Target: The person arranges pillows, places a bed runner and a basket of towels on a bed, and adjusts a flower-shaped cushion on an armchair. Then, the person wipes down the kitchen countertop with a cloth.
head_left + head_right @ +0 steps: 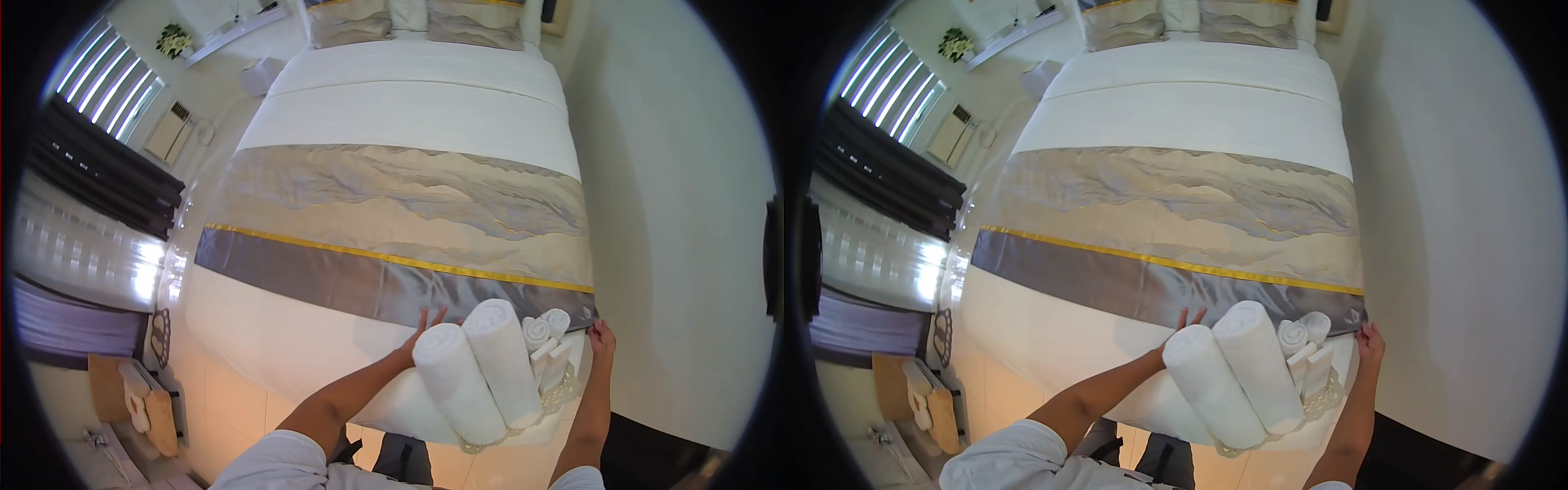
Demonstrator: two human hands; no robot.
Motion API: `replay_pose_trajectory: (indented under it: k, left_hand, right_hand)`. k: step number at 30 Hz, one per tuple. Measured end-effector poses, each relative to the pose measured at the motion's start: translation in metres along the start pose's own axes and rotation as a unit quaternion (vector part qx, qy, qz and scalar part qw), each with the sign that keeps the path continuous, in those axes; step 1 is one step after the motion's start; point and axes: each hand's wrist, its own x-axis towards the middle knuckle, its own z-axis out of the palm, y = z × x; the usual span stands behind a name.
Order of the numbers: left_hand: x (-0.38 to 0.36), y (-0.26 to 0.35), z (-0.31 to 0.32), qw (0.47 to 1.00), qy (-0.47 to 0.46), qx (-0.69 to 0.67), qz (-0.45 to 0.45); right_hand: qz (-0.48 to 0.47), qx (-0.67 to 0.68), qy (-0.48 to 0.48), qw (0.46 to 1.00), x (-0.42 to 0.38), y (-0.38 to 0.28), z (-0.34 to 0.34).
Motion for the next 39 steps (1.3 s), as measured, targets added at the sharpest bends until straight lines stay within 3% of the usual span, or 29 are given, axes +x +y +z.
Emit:
replay_pose_trajectory:
  k: [2, 3, 5, 6, 7, 9, 10, 11, 12, 14, 17, 19, 21, 24, 26, 27, 29, 30, 32, 33, 35, 36, 37, 39]
  left_hand:
    - [-0.028, -0.013, -0.033, 0.997, -0.025, -0.054, -0.058]
    - [-0.040, -0.019, -0.034, 0.996, -0.022, -0.056, -0.061]
    - [-0.062, -0.022, -0.035, 0.993, -0.044, 0.038, -0.100]
    - [-0.073, -0.023, -0.035, 0.994, -0.045, 0.032, -0.092]
    - [-0.082, -0.024, -0.035, 0.990, -0.025, -0.005, -0.138]
    - [-0.093, -0.025, -0.029, 0.973, 0.022, -0.049, -0.225]
    - [-0.100, -0.023, -0.022, 0.960, 0.048, -0.058, -0.269]
    - [-0.106, -0.023, -0.017, 0.952, 0.075, -0.079, -0.286]
    - [-0.111, -0.022, -0.015, 0.942, 0.100, -0.100, -0.304]
    - [-0.114, -0.016, -0.023, 0.938, 0.079, -0.129, -0.312]
    - [-0.112, -0.011, -0.027, 0.942, 0.048, -0.112, -0.314]
    - [-0.111, -0.013, -0.023, 0.946, 0.038, -0.104, -0.306]
    - [-0.109, -0.010, -0.023, 0.947, 0.018, -0.084, -0.308]
    - [-0.106, -0.007, -0.027, 0.950, 0.007, -0.069, -0.305]
    - [-0.104, -0.006, -0.029, 0.950, -0.001, -0.076, -0.304]
    - [-0.104, -0.008, -0.027, 0.950, -0.008, -0.071, -0.304]
    - [-0.106, -0.007, -0.027, 0.950, -0.021, -0.065, -0.304]
    - [-0.104, -0.006, -0.027, 0.948, -0.022, -0.066, -0.312]
    - [-0.105, 0.000, -0.025, 0.945, -0.027, -0.072, -0.318]
    - [-0.104, 0.001, -0.023, 0.941, -0.033, -0.081, -0.327]
    - [-0.109, 0.006, -0.019, 0.936, -0.043, -0.087, -0.338]
    - [-0.112, 0.015, -0.016, 0.929, -0.048, -0.132, -0.341]
    - [-0.115, 0.025, -0.013, 0.921, -0.052, -0.177, -0.343]
    - [-0.124, 0.048, -0.006, 0.942, 0.015, -0.269, -0.202]
  right_hand:
    - [-0.153, 0.054, 0.073, 0.984, -0.047, 0.010, 0.019]
    - [-0.182, 0.057, 0.101, 0.977, -0.043, 0.017, 0.006]
    - [-0.128, -0.018, 0.164, 0.978, -0.022, 0.035, -0.034]
    - [-0.074, -0.070, 0.192, 0.976, -0.001, 0.042, -0.066]
    - [-0.032, -0.127, 0.203, 0.970, 0.014, 0.045, -0.086]
    - [0.030, -0.330, 0.103, 0.938, -0.045, 0.024, -0.058]
    - [-0.006, -0.367, 0.128, 0.921, -0.066, 0.031, -0.034]
    - [0.015, -0.464, 0.148, 0.873, -0.082, 0.025, -0.014]
    - [0.019, -0.475, 0.176, 0.862, -0.083, 0.024, -0.006]
    - [-0.020, -0.407, 0.077, 0.910, -0.050, 0.026, -0.028]
    - [0.147, -0.205, 0.123, 0.960, 0.013, 0.024, -0.042]
    - [0.056, -0.081, 0.119, 0.988, 0.014, 0.024, -0.032]
    - [0.076, 0.116, 0.097, 0.986, -0.012, 0.006, -0.012]
    - [0.029, 0.170, 0.024, 0.985, -0.021, -0.021, 0.006]
    - [-0.206, 0.175, -0.003, 0.963, -0.020, -0.033, 0.007]
    - [-0.201, 0.179, 0.000, 0.963, -0.031, -0.035, 0.005]
    - [-0.366, 0.083, 0.042, 0.926, -0.050, -0.042, -0.008]
    - [-0.363, 0.083, 0.045, 0.927, -0.052, -0.038, -0.017]
    - [-0.272, -0.186, 0.222, 0.918, -0.055, -0.025, -0.046]
    - [-0.272, -0.187, 0.223, 0.917, -0.046, -0.016, -0.063]
    - [-0.255, -0.349, 0.354, 0.829, -0.032, 0.008, -0.089]
    - [-0.253, -0.350, 0.353, 0.830, -0.048, 0.007, -0.084]
    - [-0.215, -0.350, 0.229, 0.882, -0.078, -0.002, -0.069]
    - [-0.145, -0.350, -0.036, 0.925, -0.136, -0.016, -0.038]
